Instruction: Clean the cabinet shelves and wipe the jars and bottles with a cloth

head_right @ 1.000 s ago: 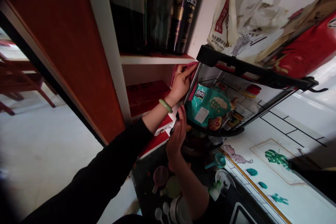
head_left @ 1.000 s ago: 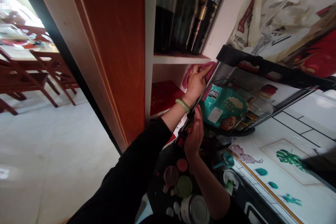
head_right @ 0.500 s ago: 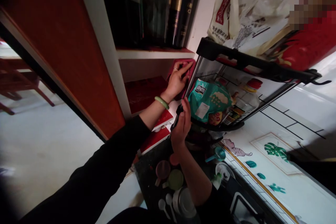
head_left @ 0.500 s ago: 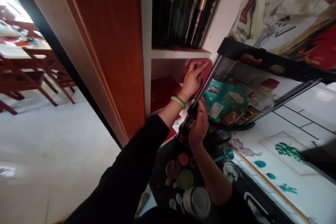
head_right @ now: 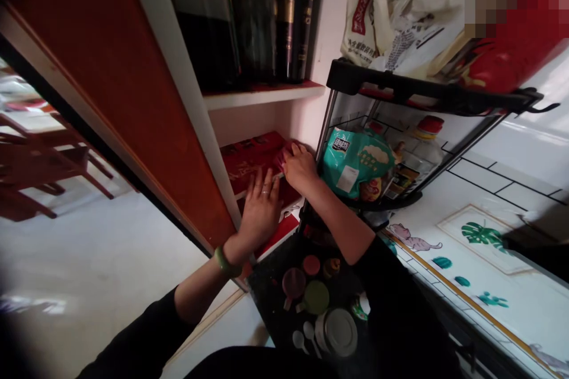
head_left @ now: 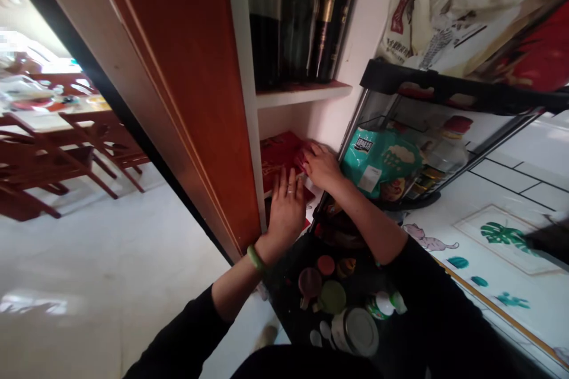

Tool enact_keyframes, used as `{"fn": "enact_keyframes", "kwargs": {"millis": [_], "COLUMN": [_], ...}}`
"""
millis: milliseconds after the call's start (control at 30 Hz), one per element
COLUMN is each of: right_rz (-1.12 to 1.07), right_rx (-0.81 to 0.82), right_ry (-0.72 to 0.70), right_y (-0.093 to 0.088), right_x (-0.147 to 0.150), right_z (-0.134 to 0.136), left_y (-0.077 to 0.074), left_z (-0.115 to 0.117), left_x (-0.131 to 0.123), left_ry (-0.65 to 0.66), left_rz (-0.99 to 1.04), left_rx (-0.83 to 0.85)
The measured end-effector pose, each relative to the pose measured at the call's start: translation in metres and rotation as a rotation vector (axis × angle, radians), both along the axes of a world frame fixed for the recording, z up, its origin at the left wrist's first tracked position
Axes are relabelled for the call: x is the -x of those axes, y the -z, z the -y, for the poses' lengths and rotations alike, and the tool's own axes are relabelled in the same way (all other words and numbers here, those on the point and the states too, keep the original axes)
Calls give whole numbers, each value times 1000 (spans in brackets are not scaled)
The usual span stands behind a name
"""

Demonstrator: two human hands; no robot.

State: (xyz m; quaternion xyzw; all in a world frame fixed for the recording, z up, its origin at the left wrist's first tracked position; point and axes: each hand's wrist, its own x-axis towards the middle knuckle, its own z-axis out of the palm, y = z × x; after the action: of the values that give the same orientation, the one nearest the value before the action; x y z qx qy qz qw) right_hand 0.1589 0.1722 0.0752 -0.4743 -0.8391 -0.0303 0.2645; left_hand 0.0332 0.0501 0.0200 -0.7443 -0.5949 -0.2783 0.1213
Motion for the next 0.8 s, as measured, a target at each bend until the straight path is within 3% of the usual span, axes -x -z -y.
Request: {"fn": "enact_keyframes", "kwargs": {"millis": [200, 333, 567, 700, 800], "right_rz": [-93, -119, -63, -138, -212], "right_rx": [18, 80, 14, 40, 35], "right_ry": [97, -136, 48, -24, -154], "right_y": [8, 10, 8, 15, 21], "right_x": [20, 32, 27, 35, 32], "right_z": [13, 27, -21, -19, -10], "left_y": [17, 24, 19, 17, 19], "left_z": [1, -3, 3, 6, 16], "left_x": [9, 12, 10, 15, 22], "left_ry": [39, 45, 52, 86, 159], "left_rz": [-127, -172, -160, -122, -72], "left_rx": [-25, -63, -46, -34, -59]}}
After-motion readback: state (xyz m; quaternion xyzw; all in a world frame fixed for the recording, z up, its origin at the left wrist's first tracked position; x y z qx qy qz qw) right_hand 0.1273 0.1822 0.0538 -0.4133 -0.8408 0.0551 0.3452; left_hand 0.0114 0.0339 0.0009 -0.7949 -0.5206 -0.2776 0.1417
